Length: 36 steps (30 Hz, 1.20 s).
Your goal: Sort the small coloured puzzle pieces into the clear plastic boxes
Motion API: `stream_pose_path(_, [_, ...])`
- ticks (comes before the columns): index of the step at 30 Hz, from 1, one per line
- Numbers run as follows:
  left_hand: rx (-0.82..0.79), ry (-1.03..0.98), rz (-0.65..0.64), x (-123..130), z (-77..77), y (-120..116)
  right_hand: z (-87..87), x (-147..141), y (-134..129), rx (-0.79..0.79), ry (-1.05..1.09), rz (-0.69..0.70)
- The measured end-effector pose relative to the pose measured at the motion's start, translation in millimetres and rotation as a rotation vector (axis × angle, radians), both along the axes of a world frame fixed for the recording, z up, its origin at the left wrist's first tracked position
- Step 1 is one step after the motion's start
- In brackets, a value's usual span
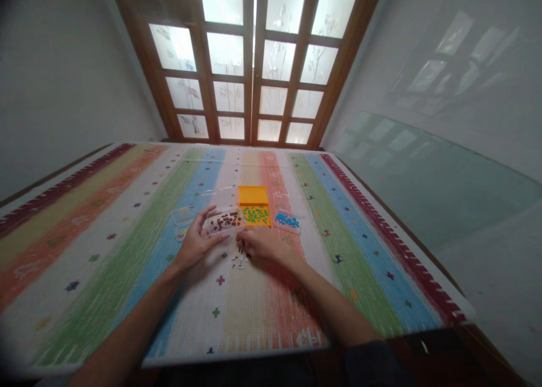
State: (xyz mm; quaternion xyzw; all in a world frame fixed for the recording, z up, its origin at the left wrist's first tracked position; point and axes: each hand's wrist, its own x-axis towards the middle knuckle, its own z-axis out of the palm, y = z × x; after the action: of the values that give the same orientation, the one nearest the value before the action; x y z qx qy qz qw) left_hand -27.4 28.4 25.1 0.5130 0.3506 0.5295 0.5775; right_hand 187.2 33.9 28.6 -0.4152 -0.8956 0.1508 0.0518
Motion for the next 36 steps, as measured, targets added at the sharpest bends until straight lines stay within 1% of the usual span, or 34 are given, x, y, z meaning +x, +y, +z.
stream_pose_path(16, [0.008,0.008,-0.004,-0.4,1.0,0.0,-6.8,0.7,-6.0,0.001,0.036,0.057])
stream_pose_path(21, [0.012,0.015,-0.006,-0.5,1.5,-0.2,-7.9,2.0,-7.2,0.003,0.014,0.050])
stream_pose_path(28, [0.014,0.010,0.000,-0.4,1.5,-0.2,-9.3,2.3,-6.0,-0.005,0.043,0.040])
stream_pose_path(31, [0.015,0.015,0.001,-0.5,2.2,-0.4,-8.6,3.0,-6.3,-0.002,0.076,0.030])
stream_pose_path(36, [0.022,0.017,0.005,-0.4,3.1,-0.5,-3.7,8.3,-5.7,-0.025,0.086,0.070])
